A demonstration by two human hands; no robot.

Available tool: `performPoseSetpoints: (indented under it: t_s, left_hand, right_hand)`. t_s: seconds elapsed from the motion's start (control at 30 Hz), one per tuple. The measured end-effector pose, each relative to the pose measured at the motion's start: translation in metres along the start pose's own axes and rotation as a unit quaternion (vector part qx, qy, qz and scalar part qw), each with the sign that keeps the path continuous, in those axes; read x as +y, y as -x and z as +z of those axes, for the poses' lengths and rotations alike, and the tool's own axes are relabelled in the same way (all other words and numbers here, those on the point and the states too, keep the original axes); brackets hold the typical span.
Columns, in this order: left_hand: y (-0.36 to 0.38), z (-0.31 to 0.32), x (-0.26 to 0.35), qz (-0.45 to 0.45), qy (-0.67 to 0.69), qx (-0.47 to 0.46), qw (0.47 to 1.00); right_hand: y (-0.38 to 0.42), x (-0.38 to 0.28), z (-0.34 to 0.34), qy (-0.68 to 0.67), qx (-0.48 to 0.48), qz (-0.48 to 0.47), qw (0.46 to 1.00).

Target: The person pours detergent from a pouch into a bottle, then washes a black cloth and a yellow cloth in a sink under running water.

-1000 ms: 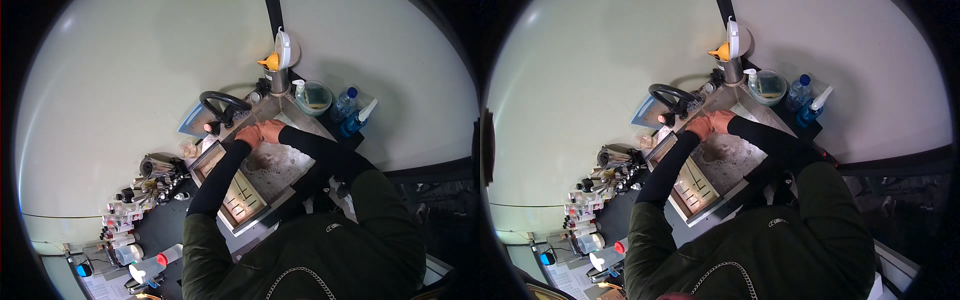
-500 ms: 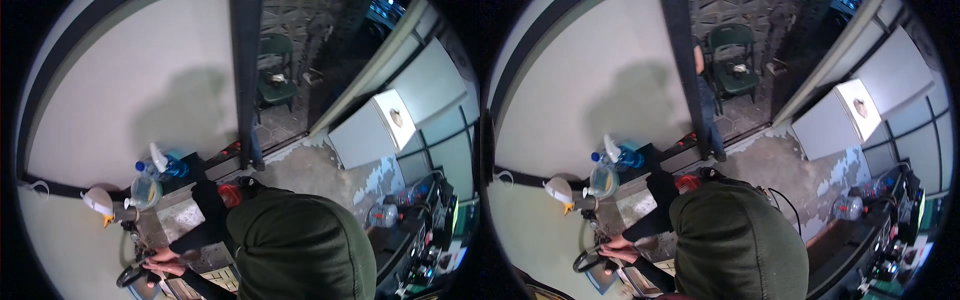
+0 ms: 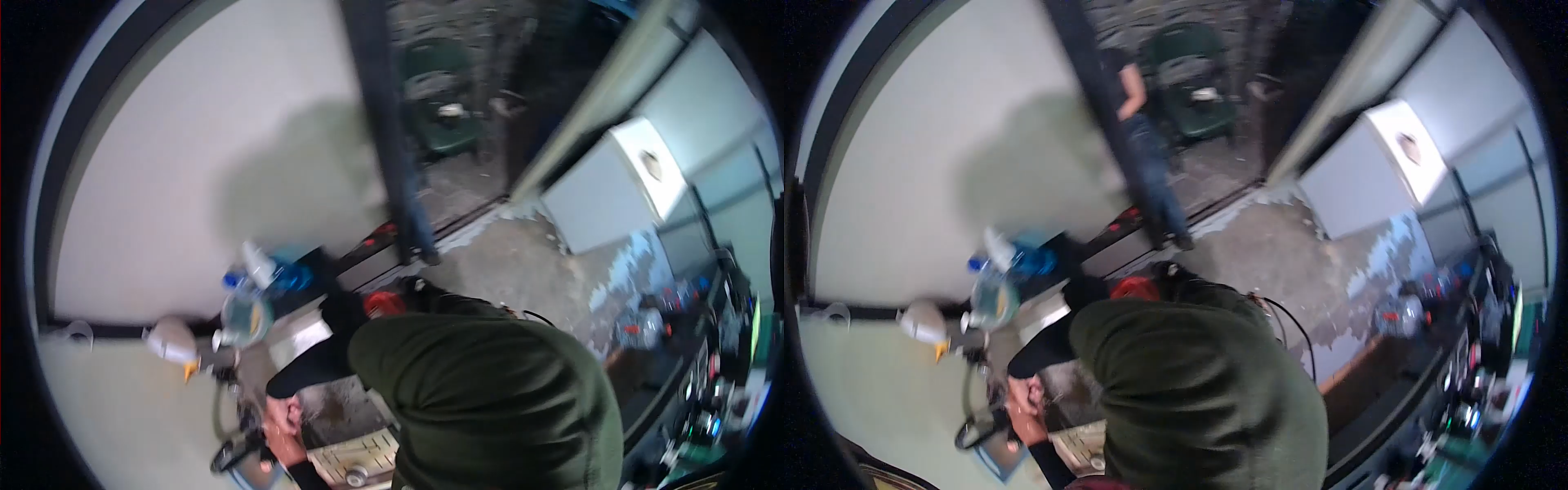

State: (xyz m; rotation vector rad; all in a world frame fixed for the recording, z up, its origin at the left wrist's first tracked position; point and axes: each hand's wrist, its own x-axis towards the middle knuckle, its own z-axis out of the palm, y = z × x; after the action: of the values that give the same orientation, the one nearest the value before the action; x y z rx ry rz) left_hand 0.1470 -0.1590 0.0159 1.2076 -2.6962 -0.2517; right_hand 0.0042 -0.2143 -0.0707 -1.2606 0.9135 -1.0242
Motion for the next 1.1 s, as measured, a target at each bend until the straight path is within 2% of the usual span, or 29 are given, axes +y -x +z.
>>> performPoseSetpoints:
  t_s: [0.1, 0.2, 0.23, 0.27, 0.3, 0.33, 0.37, 0.4, 0.43, 0.47, 0.53, 0.57, 0.63, 0.67, 0.7, 0.73, 0.77, 0.8, 0.83, 0.87, 0.9, 0.93, 1.0, 1.03, 1.07, 1.1]
  left_hand:
    - [-0.011, 0.023, -0.048, -0.060, -0.174, -0.057, 0.981]
    - [-0.013, 0.036, -0.071, -0.125, -0.242, -0.107, 0.956]
    - [-0.015, 0.030, -0.065, -0.109, -0.251, -0.127, 0.953]
    - [-0.020, 0.039, -0.070, -0.153, -0.202, -0.152, 0.956]
    - [-0.020, 0.038, -0.060, -0.168, -0.169, -0.116, 0.964]
    - [-0.021, 0.039, -0.057, -0.183, -0.139, -0.111, 0.967]
    - [-0.025, 0.034, -0.050, -0.212, -0.087, -0.117, 0.966]
    - [-0.022, 0.035, -0.055, -0.183, -0.043, -0.112, 0.976]
    - [-0.025, 0.042, -0.061, -0.214, 0.002, -0.123, 0.969]
    - [-0.021, 0.043, -0.061, -0.164, 0.074, -0.055, 0.982]
    - [-0.021, 0.058, -0.077, -0.173, 0.107, -0.044, 0.978]
    - [-0.017, 0.063, -0.080, -0.182, 0.105, -0.039, 0.977]
    - [-0.016, 0.065, -0.077, -0.265, 0.211, -0.013, 0.941]
    - [-0.013, 0.067, -0.073, -0.267, 0.211, -0.009, 0.940]
    - [-0.006, 0.073, -0.070, -0.238, 0.318, 0.048, 0.916]
    - [0.000, 0.077, -0.067, -0.206, 0.420, 0.106, 0.878]
    - [0.001, 0.067, -0.055, -0.232, 0.511, 0.085, 0.823]
    - [0.002, 0.070, -0.049, -0.233, 0.511, 0.091, 0.822]
    - [0.000, 0.074, -0.043, -0.280, 0.617, 0.144, 0.721]
    - [-0.004, 0.077, -0.036, -0.317, 0.708, 0.192, 0.602]
    - [-0.011, 0.069, -0.015, -0.310, 0.648, 0.209, 0.663]
    - [-0.009, 0.145, -0.062, -0.251, 0.599, 0.229, 0.725]
    - [-0.035, 0.117, -0.007, -0.351, 0.413, 0.458, 0.705]
    - [-0.038, 0.093, 0.004, -0.350, 0.412, 0.461, 0.704]
    - [-0.038, 0.070, 0.011, -0.322, 0.382, 0.496, 0.710]
    - [-0.035, 0.057, 0.012, -0.294, 0.351, 0.530, 0.713]
  right_hand:
    - [-0.023, 0.021, 0.031, 0.164, -0.080, -0.048, 0.982]
    - [-0.042, 0.034, 0.035, 0.380, -0.160, -0.101, 0.905]
    - [-0.044, 0.034, 0.034, 0.425, -0.179, -0.105, 0.881]
    - [-0.033, 0.011, 0.027, 0.467, -0.187, -0.068, 0.862]
    - [-0.021, -0.011, 0.019, 0.508, -0.197, -0.032, 0.838]
    - [-0.028, -0.002, 0.013, 0.544, -0.224, -0.106, 0.802]
    - [-0.012, -0.038, 0.003, 0.521, -0.197, -0.030, 0.830]
    - [-0.018, -0.023, 0.000, 0.526, -0.186, -0.034, 0.829]
    - [-0.019, -0.036, -0.003, 0.552, -0.217, -0.071, 0.802]
    - [-0.019, -0.038, -0.006, 0.546, -0.194, -0.108, 0.808]
    - [-0.028, -0.039, -0.003, 0.594, -0.203, -0.120, 0.769]
    - [-0.029, -0.039, -0.001, 0.593, -0.210, -0.127, 0.767]
    - [-0.031, -0.044, -0.003, 0.570, -0.186, -0.047, 0.799]
    - [-0.031, -0.042, -0.007, 0.571, -0.189, -0.051, 0.797]
    - [-0.033, -0.032, -0.013, 0.479, -0.202, -0.070, 0.851]
    - [-0.037, -0.022, -0.020, 0.392, -0.226, -0.052, 0.890]
    - [-0.041, -0.011, -0.028, 0.301, -0.249, -0.029, 0.920]
    - [-0.036, -0.014, -0.028, 0.303, -0.254, -0.031, 0.918]
    - [-0.025, -0.018, -0.026, 0.068, -0.197, 0.092, 0.974]
    - [-0.015, -0.024, -0.023, -0.172, -0.124, 0.207, 0.955]
    - [-0.012, -0.016, -0.015, -0.296, -0.150, 0.165, 0.929]
    - [-0.010, 0.001, -0.001, -0.271, -0.102, 0.139, 0.947]
    - [-0.007, -0.007, 0.022, -0.350, -0.045, 0.154, 0.923]
    - [-0.002, -0.014, 0.032, -0.346, 0.009, 0.164, 0.924]
    - [-0.002, -0.012, 0.030, -0.344, 0.007, 0.164, 0.924]
    - [-0.003, -0.002, 0.025, -0.371, -0.037, 0.178, 0.911]
